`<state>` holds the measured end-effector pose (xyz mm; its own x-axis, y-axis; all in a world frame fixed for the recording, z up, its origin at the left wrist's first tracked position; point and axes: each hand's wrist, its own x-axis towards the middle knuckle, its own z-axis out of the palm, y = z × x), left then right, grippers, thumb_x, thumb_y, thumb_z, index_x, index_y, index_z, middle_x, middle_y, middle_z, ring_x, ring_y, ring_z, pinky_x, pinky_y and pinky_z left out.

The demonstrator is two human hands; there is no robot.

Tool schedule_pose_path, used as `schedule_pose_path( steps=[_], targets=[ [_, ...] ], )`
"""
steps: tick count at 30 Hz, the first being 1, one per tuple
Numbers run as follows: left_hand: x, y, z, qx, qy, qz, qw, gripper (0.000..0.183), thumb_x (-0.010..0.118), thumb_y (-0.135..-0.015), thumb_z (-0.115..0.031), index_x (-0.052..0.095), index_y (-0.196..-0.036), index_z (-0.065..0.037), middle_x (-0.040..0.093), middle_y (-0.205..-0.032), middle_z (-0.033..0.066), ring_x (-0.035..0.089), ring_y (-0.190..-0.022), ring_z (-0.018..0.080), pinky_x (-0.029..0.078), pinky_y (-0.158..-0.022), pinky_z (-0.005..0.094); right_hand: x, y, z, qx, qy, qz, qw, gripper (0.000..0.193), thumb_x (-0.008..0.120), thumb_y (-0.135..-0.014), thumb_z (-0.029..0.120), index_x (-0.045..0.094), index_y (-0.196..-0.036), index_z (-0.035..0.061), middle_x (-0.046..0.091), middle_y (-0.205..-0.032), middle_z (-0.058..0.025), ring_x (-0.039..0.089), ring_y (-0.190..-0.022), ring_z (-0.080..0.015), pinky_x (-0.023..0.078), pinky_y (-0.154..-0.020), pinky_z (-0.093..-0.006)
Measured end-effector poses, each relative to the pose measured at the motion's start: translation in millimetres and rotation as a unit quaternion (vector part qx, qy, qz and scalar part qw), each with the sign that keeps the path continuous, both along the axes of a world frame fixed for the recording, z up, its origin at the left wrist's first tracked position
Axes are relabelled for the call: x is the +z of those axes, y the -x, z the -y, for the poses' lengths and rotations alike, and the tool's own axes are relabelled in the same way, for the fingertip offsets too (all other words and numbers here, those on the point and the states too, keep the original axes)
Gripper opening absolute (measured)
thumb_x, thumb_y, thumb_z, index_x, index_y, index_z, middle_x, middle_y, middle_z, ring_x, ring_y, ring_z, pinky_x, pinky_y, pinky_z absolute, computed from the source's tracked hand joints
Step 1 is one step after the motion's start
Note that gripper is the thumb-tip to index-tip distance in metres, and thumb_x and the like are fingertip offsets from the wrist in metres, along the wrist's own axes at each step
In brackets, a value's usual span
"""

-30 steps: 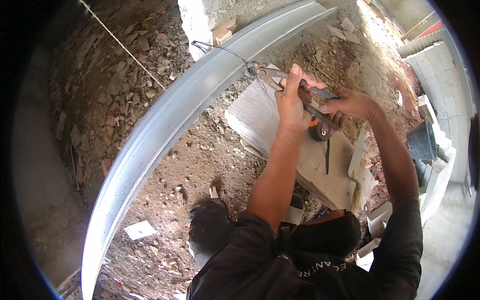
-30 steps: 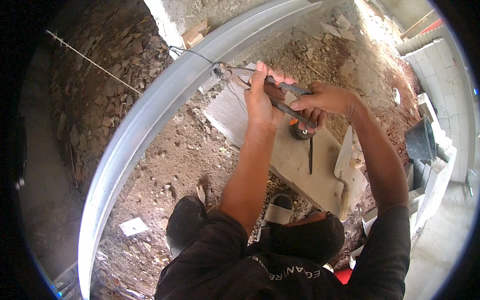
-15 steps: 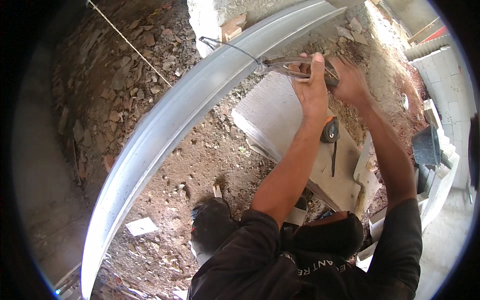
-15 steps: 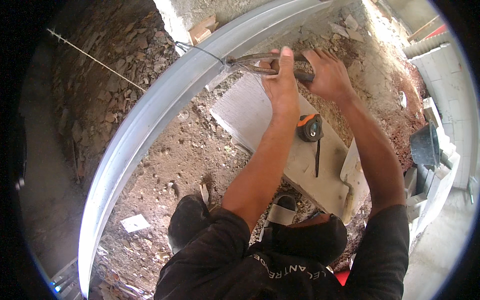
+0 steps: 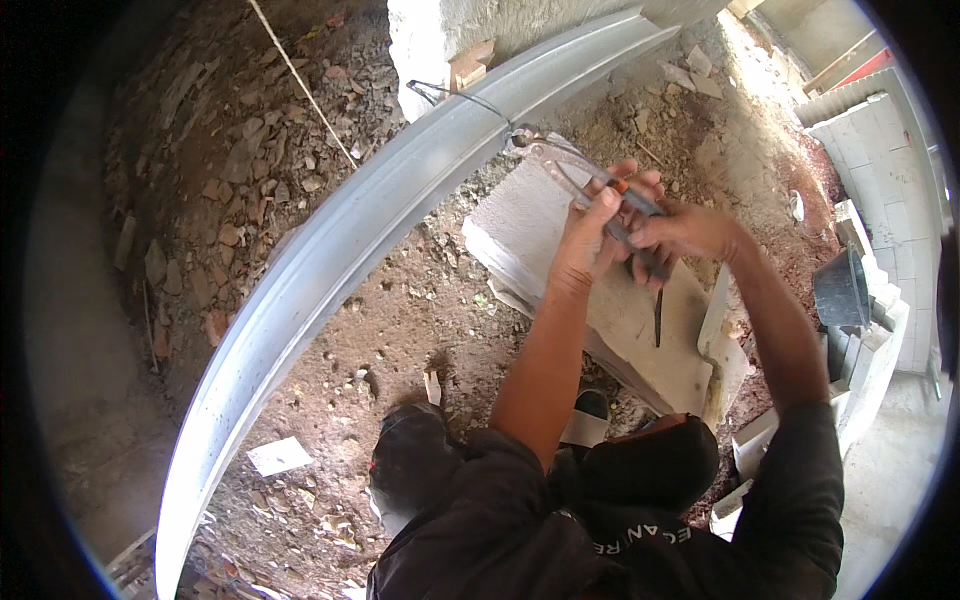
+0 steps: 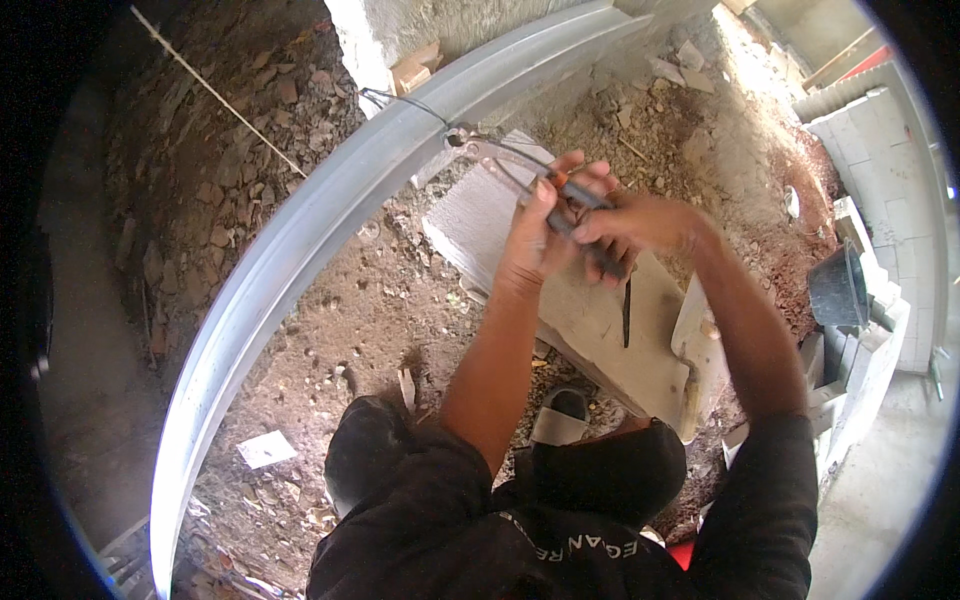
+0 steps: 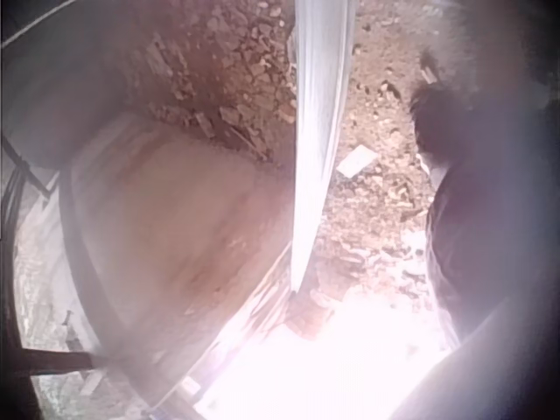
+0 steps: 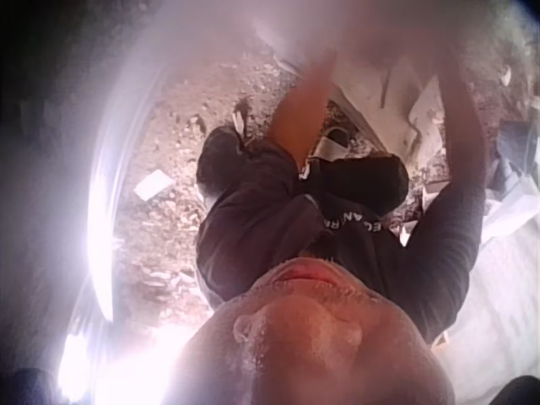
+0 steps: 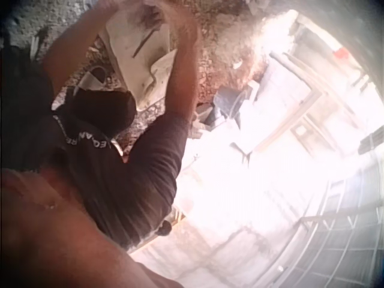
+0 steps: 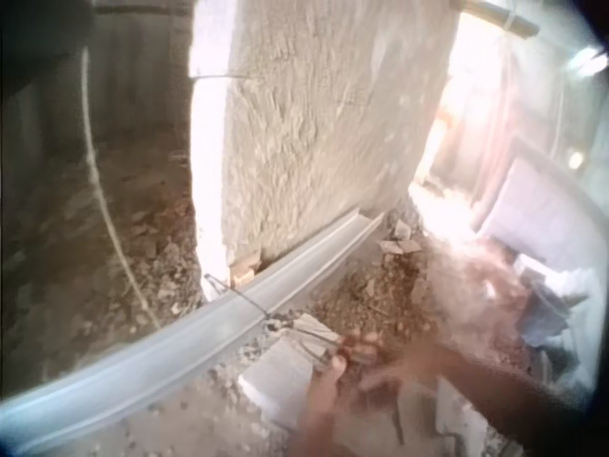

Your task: The person kneels on the ground and positions a long metal profile against a concrete wall. They use a hammer and small wooden blocks to secure the profile, then use pliers to tighten a wire tie around it.

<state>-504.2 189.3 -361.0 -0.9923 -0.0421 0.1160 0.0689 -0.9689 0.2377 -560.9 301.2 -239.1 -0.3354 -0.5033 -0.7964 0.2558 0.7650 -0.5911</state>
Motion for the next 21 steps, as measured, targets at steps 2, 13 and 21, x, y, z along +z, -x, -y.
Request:
schedule_pose_path(
  steps=[2, 13, 21],
  targets=[
    [4, -6, 14, -0.038, -0.012, 0.013, 0.999, 0.034, 0.062, -0.088, -0.032, 0.056, -0.105, -0.004, 0.064, -0.101, 0.0176, 0.063, -0.098, 0.0271, 0.05, -0.089, 0.0386, -22, -14, -4, -0.054, 0.064, 0.073, 0.994, 0.041, 0.06, -0.082, 0.035, 0.058, -0.096, -0.0024, 0.067, -0.078, -0.016, 0.067, -0.064, -0.0247, 0.055, -0.061, -0.0337],
    [43, -10, 1, 0.101, 0.073, 0.201, 0.972, 0.028, 0.063, -0.089, -0.029, 0.059, -0.079, -0.003, 0.061, -0.072, 0.0079, 0.058, -0.067, 0.0162, 0.048, -0.066, 0.0304, -32, -104, 19, 0.036, -0.181, -0.746, 0.64, 0.081, 0.072, -0.068, 0.023, 0.033, -0.135, -0.0008, 0.056, -0.111, -0.0195, 0.054, -0.105, -0.0357, 0.043, -0.087, -0.0422],
    [53, -38, 20, 0.062, 0.221, 0.318, 0.92, 0.047, 0.062, -0.083, -0.053, 0.061, -0.079, -0.006, 0.062, -0.07, 0.0052, 0.055, -0.064, 0.0133, 0.039, -0.057, 0.0273, -8, -86, 12, -0.006, -0.047, -0.336, 0.941, 0.062, 0.065, -0.077, 0.023, 0.04, -0.129, 0.0012, 0.059, -0.083, -0.0106, 0.058, -0.072, -0.0242, 0.046, -0.068, -0.0334]
  ],
)
